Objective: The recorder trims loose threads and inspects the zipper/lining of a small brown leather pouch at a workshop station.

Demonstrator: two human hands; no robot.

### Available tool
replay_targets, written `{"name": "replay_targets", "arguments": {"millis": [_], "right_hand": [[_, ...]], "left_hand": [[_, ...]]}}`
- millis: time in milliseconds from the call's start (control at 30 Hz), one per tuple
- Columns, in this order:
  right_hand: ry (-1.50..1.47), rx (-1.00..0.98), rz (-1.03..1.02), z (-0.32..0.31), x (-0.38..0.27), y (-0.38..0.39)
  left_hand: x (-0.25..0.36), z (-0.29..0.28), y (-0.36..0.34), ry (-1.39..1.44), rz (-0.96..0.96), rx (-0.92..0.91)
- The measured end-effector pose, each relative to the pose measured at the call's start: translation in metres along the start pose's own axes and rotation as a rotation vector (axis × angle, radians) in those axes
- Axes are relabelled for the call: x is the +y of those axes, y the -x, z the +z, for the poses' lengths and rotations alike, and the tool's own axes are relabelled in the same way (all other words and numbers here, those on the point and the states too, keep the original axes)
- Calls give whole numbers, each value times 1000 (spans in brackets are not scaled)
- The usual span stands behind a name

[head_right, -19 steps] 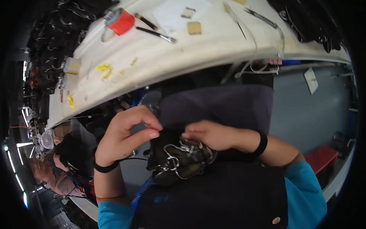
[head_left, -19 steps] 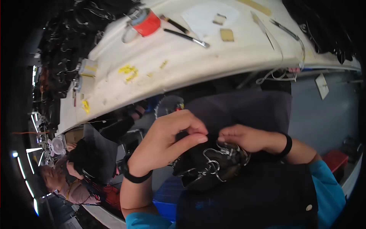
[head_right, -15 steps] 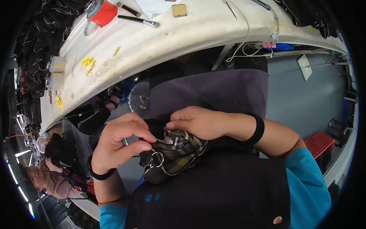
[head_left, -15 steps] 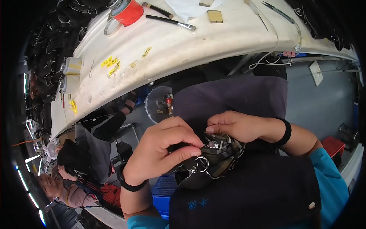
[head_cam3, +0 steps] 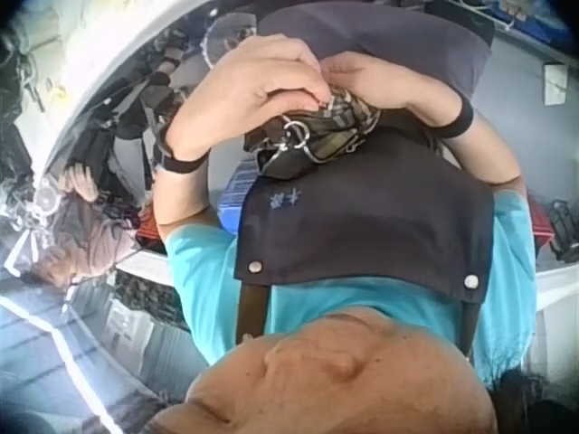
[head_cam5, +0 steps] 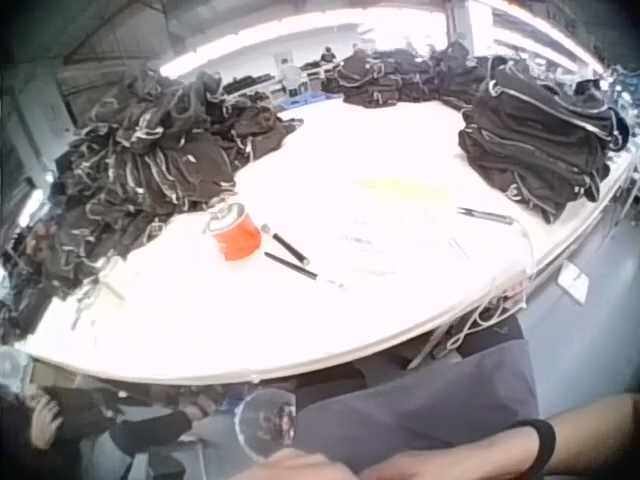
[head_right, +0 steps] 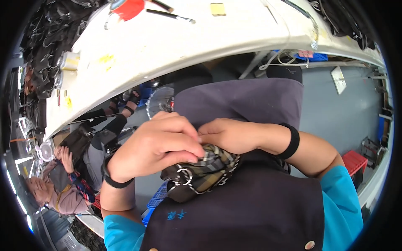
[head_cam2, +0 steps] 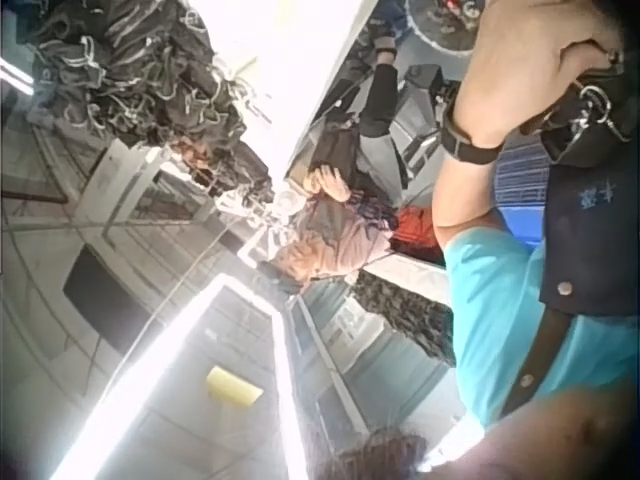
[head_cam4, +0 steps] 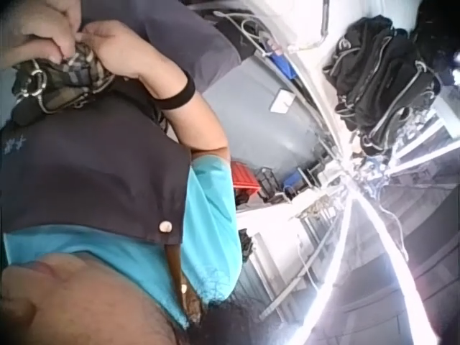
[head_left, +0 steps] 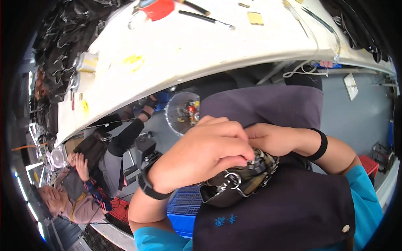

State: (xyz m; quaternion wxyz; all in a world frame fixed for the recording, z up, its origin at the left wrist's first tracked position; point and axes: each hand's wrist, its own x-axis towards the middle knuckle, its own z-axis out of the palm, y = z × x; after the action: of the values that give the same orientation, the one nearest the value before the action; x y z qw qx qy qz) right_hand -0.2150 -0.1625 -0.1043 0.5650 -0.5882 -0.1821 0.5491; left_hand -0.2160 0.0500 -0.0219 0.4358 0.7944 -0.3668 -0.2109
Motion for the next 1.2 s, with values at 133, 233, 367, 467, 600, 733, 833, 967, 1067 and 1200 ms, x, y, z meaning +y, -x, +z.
{"name": "replay_targets", "arguments": {"millis": [133, 233, 367, 467, 600, 733, 833, 967, 1067, 1200], "right_hand": [[-16, -102, 153, -2, 5, -7], [-5, -114, 210, 1, 16, -14], [66, -134, 92, 1, 9, -19], [57, -163, 90, 1, 4, -23], [114, -162, 84, 0, 9, -27], [115, -163, 105, 3, 4, -29], [162, -215, 120, 5, 3, -34], [114, -222, 55, 7, 26, -36], [73, -304, 84, 3, 23, -39], [40, -347, 204, 2, 18, -46]], "left_hand": [[-7, 1, -2, -7, 50, -72], [-13, 0, 0, 13, 88, -101], [-25, -3, 2, 84, 72, -107], [-26, -5, 4, 96, 36, -68], [-30, -8, 2, 63, 28, -104], [-30, -8, 5, 37, 30, -82], [-27, -7, 9, -9, 84, -97], [-37, 2, 15, 15, 179, -116], [-40, 8, 17, 54, 191, -88], [-44, 9, 23, 90, 167, -68]]}}
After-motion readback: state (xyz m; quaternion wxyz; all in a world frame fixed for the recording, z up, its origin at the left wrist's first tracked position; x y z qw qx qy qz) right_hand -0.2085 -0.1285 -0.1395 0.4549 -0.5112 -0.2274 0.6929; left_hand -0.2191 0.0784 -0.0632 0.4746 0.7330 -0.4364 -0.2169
